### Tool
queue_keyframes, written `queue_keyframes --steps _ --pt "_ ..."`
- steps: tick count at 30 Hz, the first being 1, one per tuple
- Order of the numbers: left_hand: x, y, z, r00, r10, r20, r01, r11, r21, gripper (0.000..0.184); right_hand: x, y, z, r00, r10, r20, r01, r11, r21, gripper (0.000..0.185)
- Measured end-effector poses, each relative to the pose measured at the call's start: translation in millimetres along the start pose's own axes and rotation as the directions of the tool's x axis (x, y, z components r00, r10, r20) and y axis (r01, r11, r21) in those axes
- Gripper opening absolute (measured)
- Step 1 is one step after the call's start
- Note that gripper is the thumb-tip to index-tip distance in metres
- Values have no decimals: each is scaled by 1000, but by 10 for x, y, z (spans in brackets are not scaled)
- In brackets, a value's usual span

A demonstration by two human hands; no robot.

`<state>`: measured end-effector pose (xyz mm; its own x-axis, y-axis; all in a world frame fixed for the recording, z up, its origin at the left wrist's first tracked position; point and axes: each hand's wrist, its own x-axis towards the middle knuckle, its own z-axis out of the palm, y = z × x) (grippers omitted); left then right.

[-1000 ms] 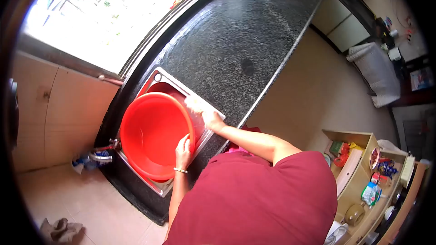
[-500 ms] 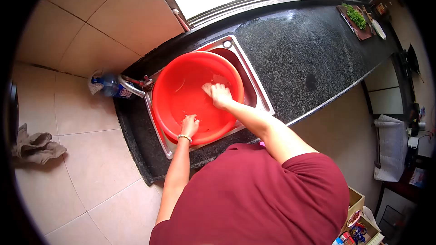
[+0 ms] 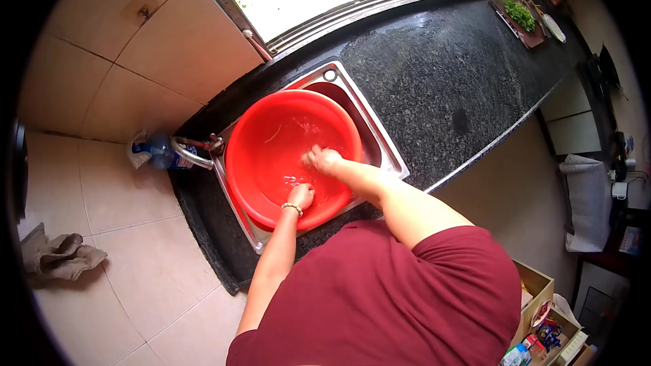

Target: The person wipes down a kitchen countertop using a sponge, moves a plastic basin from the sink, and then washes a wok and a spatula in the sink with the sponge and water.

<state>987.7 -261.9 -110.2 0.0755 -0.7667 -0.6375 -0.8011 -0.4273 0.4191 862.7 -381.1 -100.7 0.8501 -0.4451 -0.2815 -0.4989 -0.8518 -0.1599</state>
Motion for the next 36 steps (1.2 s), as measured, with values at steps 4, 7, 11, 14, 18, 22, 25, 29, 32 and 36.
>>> queue_keyframes --steps 4,7,11,14,18,22,25,29,32,36 --pt "-51 48 -16 997 -70 -39 69 997 -27 29 54 23 12 925 378 37 -366 860 356 28" --pt "-14 -52 -12 994 -103 -35 99 990 -102 31 56 3 154 990 60 126 -79 985 154 32" --pt "272 -320 254 979 -156 -133 79 887 -456 31 120 62 84 937 335 95 -348 890 294 39" --pt "79 6 -33 951 -290 109 160 158 -974 38 17 60 -216 966 219 133 -255 755 604 43" --pt "466 -250 -12 961 240 -134 36 -594 -804 46 -141 -440 -432 866 292 -407 127 657 743 27" --pt "309 295 -229 922 356 -152 104 -606 -789 43 -202 -535 -838 629 22 -777 274 929 248 20" --pt "23 576 -453 903 415 -107 277 -755 -595 41 -101 -443 -983 688 147 -710 6 978 208 18" --pt "81 212 -497 994 10 -111 -72 -703 -707 32 -92 -349 -754 657 -11 -754 227 956 184 24" --pt "137 327 -513 896 317 -310 -34 -647 -761 28 -178 -640 -900 897 406 -172 12 368 930 40" --pt "128 254 -505 879 304 -367 -214 -436 -874 28 -37 -758 -852 798 560 -223 93 251 963 42"
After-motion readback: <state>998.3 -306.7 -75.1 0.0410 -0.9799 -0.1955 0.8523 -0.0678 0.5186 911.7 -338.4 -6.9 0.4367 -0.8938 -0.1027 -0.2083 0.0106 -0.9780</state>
